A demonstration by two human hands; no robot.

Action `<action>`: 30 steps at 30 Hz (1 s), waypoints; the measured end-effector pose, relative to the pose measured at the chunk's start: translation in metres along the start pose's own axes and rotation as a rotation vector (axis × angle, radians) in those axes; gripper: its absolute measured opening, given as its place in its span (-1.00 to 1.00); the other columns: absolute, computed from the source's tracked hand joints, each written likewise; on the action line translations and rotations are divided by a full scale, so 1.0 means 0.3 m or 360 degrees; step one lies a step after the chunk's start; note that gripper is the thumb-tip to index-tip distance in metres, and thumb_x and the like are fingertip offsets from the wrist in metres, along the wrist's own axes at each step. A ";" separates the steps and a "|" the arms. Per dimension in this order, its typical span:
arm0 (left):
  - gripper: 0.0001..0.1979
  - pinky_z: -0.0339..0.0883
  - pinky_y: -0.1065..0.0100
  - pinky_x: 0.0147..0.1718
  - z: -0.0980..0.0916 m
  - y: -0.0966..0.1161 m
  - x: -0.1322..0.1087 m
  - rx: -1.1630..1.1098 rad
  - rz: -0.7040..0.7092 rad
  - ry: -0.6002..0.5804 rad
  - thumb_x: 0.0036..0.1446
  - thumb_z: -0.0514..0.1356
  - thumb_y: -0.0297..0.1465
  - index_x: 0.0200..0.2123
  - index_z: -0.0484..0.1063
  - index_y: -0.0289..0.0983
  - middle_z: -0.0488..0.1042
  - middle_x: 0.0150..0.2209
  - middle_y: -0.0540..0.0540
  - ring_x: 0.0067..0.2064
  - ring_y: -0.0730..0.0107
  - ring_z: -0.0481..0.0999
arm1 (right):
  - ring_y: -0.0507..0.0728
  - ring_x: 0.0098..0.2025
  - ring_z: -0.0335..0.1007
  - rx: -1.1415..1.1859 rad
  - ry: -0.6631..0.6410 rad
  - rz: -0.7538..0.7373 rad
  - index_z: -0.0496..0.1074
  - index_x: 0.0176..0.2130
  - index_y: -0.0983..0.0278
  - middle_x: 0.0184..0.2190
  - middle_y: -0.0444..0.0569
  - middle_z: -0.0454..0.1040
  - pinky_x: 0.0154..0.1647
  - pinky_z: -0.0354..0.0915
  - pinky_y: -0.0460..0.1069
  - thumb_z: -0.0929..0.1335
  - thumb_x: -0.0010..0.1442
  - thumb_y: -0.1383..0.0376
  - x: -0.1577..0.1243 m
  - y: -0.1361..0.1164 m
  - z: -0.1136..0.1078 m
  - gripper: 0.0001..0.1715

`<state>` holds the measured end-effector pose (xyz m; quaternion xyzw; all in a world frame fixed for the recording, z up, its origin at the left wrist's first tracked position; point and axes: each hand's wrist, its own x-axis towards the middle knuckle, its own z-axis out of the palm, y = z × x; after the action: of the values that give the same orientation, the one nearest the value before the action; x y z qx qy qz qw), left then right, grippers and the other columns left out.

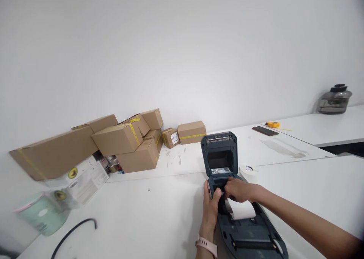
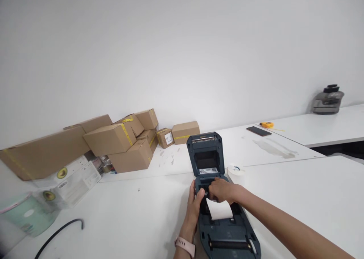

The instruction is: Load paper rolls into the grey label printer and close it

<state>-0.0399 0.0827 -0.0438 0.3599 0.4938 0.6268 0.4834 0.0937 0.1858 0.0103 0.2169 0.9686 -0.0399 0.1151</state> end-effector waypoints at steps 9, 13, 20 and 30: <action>-0.33 0.19 0.30 0.21 -0.002 0.005 -0.035 0.0128 0.0196 0.0049 0.12 0.23 -0.06 0.23 0.31 -0.26 0.35 0.26 -0.20 0.29 0.14 0.29 | 0.12 -0.10 0.49 -0.0083 -0.0080 0.0032 0.48 -0.13 0.32 -0.14 -0.04 0.54 0.02 0.37 0.17 0.36 0.31 0.14 -0.007 -0.021 -0.003 -0.70; -0.32 0.21 0.22 0.19 -0.006 0.007 -0.039 0.0226 0.0236 0.0225 0.11 0.21 -0.03 0.19 0.34 -0.33 0.37 0.23 -0.29 0.25 0.06 0.33 | 0.11 -0.22 0.49 -0.0029 -0.0016 0.0023 0.50 -0.30 0.33 -0.31 -0.08 0.56 0.00 0.34 0.15 0.40 0.25 0.23 -0.011 -0.029 -0.011 -0.81; -0.48 0.33 0.18 0.00 0.008 0.072 -0.203 0.0510 0.0761 0.0308 0.27 -0.06 0.01 -0.28 0.53 -0.22 0.54 -0.19 -0.23 -0.06 0.08 0.48 | 0.12 -0.29 0.48 0.0300 0.0657 0.0032 0.51 -0.40 0.23 -0.40 -0.09 0.58 -0.15 0.28 0.00 0.31 0.24 0.20 -0.193 -0.011 -0.177 -0.74; -0.81 0.25 0.05 0.14 0.111 -0.084 -0.308 0.1111 0.1323 0.0325 0.05 0.16 -0.56 -0.43 0.48 -0.15 0.51 -0.45 -0.04 -0.29 0.27 0.50 | 0.31 0.20 0.33 0.1240 0.1900 0.0479 0.36 0.18 0.10 0.19 0.04 0.42 0.13 0.31 0.21 0.17 0.32 -0.12 -0.165 0.125 -0.392 -0.38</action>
<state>0.0226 0.0039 -0.0572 0.6009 0.5329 0.5958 -0.0030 0.1291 0.2144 0.1353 0.3577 0.7415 -0.2403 -0.5142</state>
